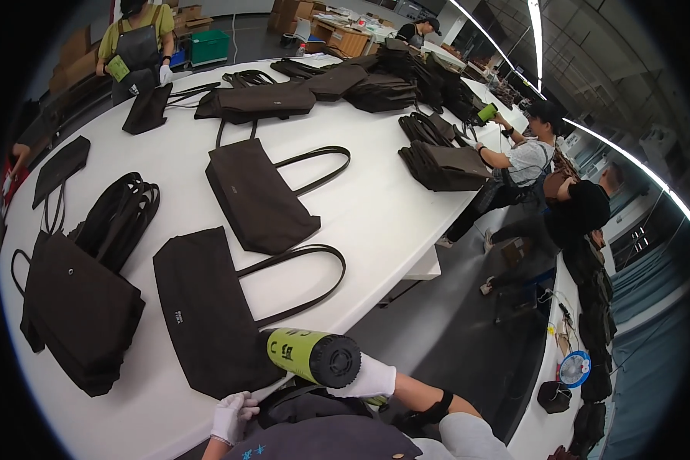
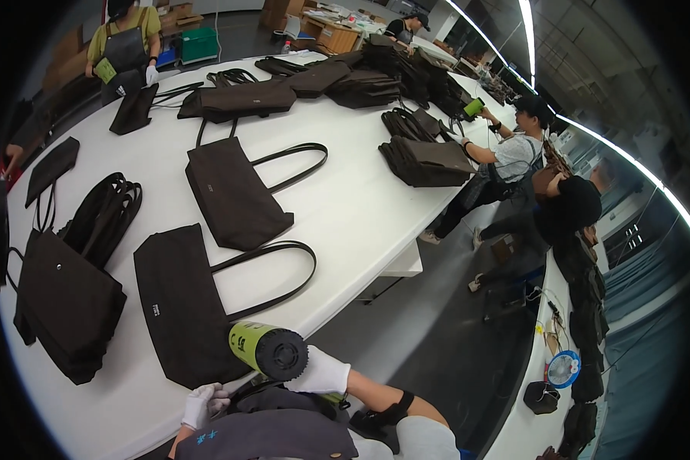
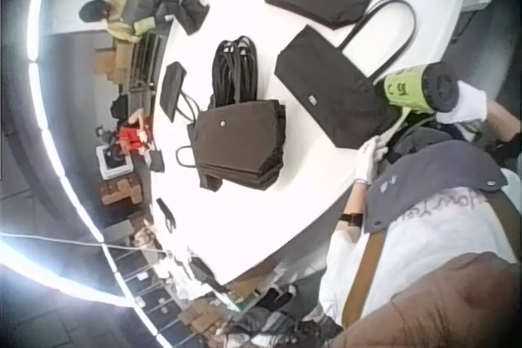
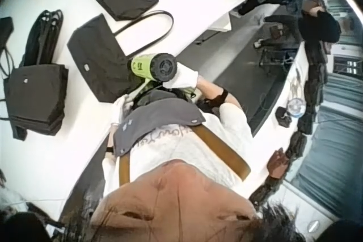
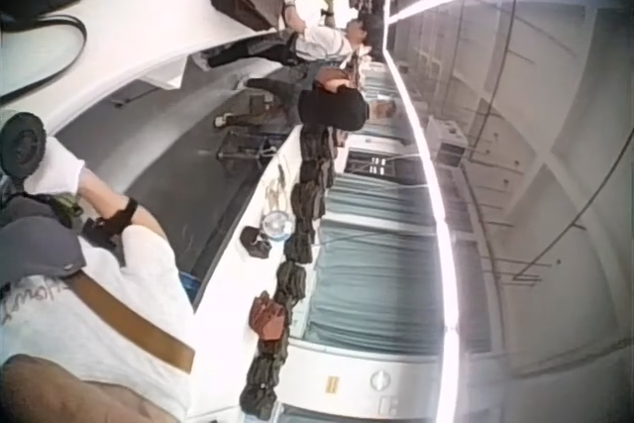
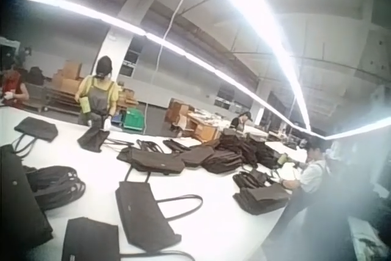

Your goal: The recorder uses a heat gun to heat treat or finish fabric bags on a production table.

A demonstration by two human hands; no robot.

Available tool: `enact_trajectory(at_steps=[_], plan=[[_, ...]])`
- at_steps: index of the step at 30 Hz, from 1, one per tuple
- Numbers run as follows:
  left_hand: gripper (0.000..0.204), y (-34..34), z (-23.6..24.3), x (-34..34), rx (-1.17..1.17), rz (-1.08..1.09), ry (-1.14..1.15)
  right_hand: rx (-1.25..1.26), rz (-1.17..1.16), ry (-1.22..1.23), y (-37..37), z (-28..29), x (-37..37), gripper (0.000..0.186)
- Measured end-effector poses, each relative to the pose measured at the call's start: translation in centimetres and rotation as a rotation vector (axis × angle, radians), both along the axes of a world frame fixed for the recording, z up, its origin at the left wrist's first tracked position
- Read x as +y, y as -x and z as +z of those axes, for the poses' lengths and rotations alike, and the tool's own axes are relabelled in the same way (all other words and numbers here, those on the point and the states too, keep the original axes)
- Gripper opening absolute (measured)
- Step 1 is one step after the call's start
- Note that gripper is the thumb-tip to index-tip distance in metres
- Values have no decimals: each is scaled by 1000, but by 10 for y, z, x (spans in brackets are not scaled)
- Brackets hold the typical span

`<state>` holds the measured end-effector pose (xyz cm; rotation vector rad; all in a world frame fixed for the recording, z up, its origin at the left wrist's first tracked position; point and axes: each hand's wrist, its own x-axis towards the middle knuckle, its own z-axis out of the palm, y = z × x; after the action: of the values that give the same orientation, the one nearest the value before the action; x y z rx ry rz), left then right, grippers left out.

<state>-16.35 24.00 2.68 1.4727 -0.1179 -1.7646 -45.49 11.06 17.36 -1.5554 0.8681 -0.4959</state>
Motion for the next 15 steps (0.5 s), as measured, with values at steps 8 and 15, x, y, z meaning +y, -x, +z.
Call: enact_trajectory(at_steps=[8, 15], plan=[[38, -104, -31, 24, -903, 301, 190, 85, 386, -304, -24, 1, 1, 27], [51, -70, -13, 9, -509, 215, 192, 88, 455, -204, -45, 16, -13, 31]])
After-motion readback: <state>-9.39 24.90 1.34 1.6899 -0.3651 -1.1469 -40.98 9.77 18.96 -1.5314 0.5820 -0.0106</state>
